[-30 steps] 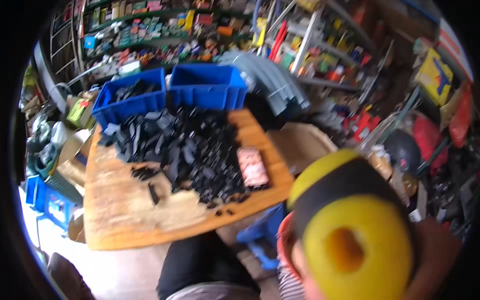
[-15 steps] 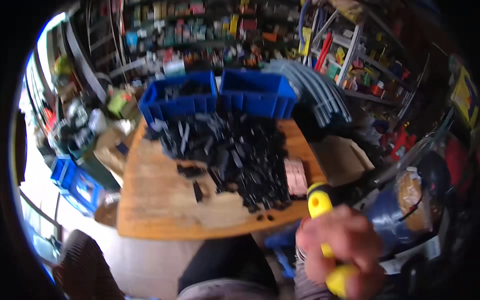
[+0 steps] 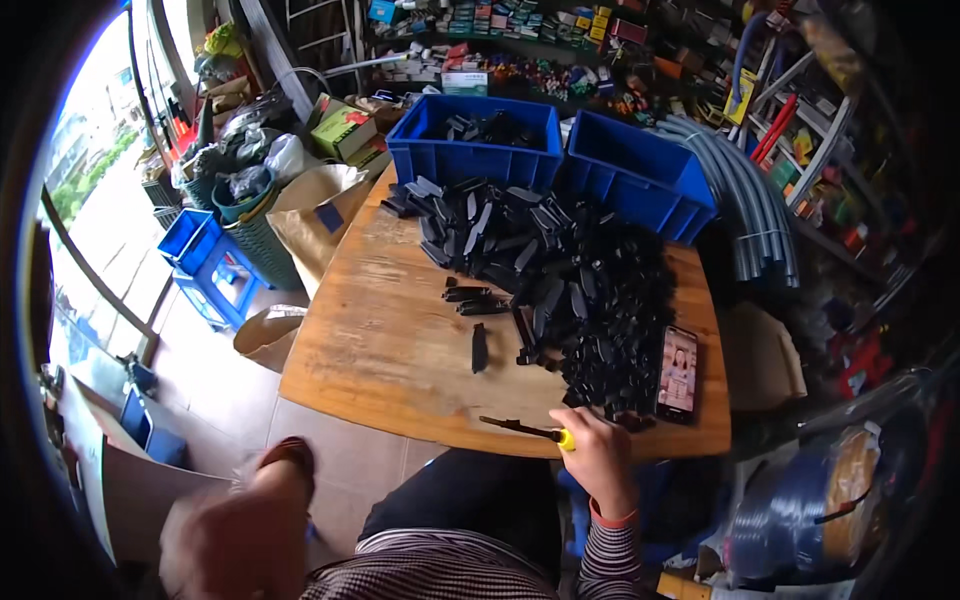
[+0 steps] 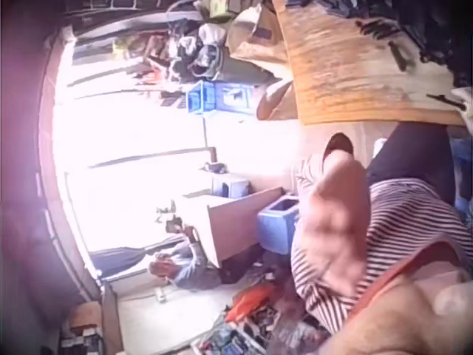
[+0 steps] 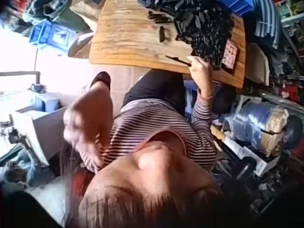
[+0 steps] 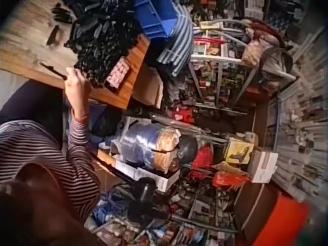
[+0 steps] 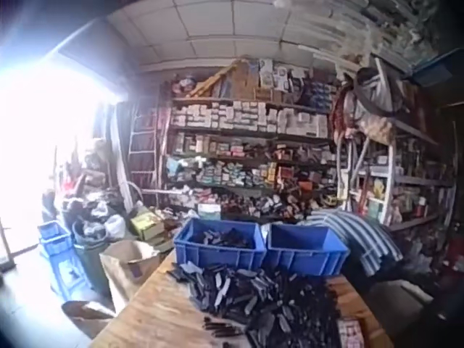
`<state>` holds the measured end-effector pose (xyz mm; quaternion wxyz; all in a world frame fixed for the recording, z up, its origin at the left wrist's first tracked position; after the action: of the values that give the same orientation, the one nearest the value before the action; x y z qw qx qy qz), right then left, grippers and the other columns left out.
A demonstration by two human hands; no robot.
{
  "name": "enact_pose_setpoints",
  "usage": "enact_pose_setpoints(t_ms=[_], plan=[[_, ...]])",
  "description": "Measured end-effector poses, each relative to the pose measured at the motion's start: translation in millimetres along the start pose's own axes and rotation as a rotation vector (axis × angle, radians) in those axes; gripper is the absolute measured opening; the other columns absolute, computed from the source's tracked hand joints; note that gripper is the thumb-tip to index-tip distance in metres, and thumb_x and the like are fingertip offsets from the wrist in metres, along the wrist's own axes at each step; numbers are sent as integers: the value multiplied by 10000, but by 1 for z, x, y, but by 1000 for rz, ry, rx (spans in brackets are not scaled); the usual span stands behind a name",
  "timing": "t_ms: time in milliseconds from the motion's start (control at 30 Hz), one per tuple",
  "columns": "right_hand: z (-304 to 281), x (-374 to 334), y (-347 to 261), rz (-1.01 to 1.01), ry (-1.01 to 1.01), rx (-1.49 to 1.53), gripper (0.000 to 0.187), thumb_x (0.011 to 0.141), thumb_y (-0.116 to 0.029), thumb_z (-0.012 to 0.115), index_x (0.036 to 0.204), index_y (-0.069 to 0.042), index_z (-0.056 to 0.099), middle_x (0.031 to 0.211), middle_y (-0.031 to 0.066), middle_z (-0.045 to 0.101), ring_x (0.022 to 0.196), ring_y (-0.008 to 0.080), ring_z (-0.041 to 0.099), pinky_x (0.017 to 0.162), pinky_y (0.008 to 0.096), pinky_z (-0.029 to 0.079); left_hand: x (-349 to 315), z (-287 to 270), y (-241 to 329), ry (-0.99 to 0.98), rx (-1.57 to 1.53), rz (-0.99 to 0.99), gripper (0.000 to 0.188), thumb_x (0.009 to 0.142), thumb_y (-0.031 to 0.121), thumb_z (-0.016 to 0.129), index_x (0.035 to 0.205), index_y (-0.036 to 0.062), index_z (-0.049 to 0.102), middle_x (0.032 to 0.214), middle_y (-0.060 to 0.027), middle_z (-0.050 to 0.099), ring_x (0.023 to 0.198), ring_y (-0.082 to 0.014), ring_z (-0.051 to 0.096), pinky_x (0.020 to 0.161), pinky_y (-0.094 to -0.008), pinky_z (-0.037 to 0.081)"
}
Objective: The person assembles black plastic components by fitting pieces together and pressing them using a hand tool.
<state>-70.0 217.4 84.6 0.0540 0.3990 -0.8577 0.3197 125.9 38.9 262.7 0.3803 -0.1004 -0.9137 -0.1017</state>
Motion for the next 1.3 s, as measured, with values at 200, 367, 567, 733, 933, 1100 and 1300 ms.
enact_pose_setpoints(t_ms=[200, 367, 567, 733, 933, 1100, 1300], plan=[[24, 43, 1, -52, -35, 96, 241, 719, 11, 713, 944, -34, 639, 859, 161, 658, 797, 354, 648, 659, 401, 510, -20, 239, -141, -343, -150, 64, 433, 810, 27, 582, 1233, 118, 608, 1236, -99, 585, 1134, -289, 541, 898, -383, 493], [55, 97, 10, -98, -27, 27, 194, 723, -8, 728, 891, -15, 633, 855, 168, 647, 795, 365, 634, 672, 415, 501, -36, 270, -126, -446, -95, 510, 328, 822, 114, 551, 1140, 117, 634, 1212, -60, 574, 1136, -237, 497, 894, -361, 472], [83, 114, 15, -78, -123, -95, 157, 729, -30, 731, 832, 8, 618, 846, 198, 630, 800, 393, 621, 666, 425, 490, -47, 262, -111, -322, -137, 438, 195, 816, 186, 579, 971, 79, 633, 1141, -110, 527, 978, -251, 536, 763, -344, 512], [78, 112, 31, 55, -184, -79, 165, 743, -52, 726, 828, 24, 607, 807, 222, 623, 770, 418, 613, 651, 434, 482, -49, 276, -67, -237, -105, 492, 215, 836, 189, 539, 980, 40, 593, 983, -95, 516, 881, -225, 541, 665, -319, 507], [68, 114, 51, 133, -258, -16, 157, 763, -66, 718, 850, 19, 617, 755, 220, 627, 746, 415, 631, 631, 425, 493, -42, 295, -56, -331, -123, 456, 291, 831, 189, 538, 1070, 29, 581, 956, -75, 532, 899, -205, 541, 658, -300, 500], [58, 130, 35, 66, -253, 48, 155, 770, -61, 699, 893, 14, 643, 828, 186, 653, 782, 366, 649, 667, 395, 508, -47, 272, -65, -420, -155, 524, 398, 790, 185, 555, 1152, 23, 568, 1047, -78, 562, 981, -218, 542, 746, -312, 492], [64, 113, 41, -39, -357, 53, 147, 764, -47, 687, 904, -5, 664, 869, 155, 646, 805, 346, 636, 692, 398, 510, -44, 277, -55, -448, -236, 489, 487, 778, 179, 560, 1230, -2, 536, 1097, -108, 549, 1012, -231, 541, 809, -320, 499]])
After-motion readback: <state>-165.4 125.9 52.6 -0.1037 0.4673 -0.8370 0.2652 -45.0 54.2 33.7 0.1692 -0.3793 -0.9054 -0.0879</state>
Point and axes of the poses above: each hand's wrist, its own x-axis towards the middle knuckle, its own z-axis out of the palm, y = z × x, the point moved 7 cm from there along x, towards the middle knuckle
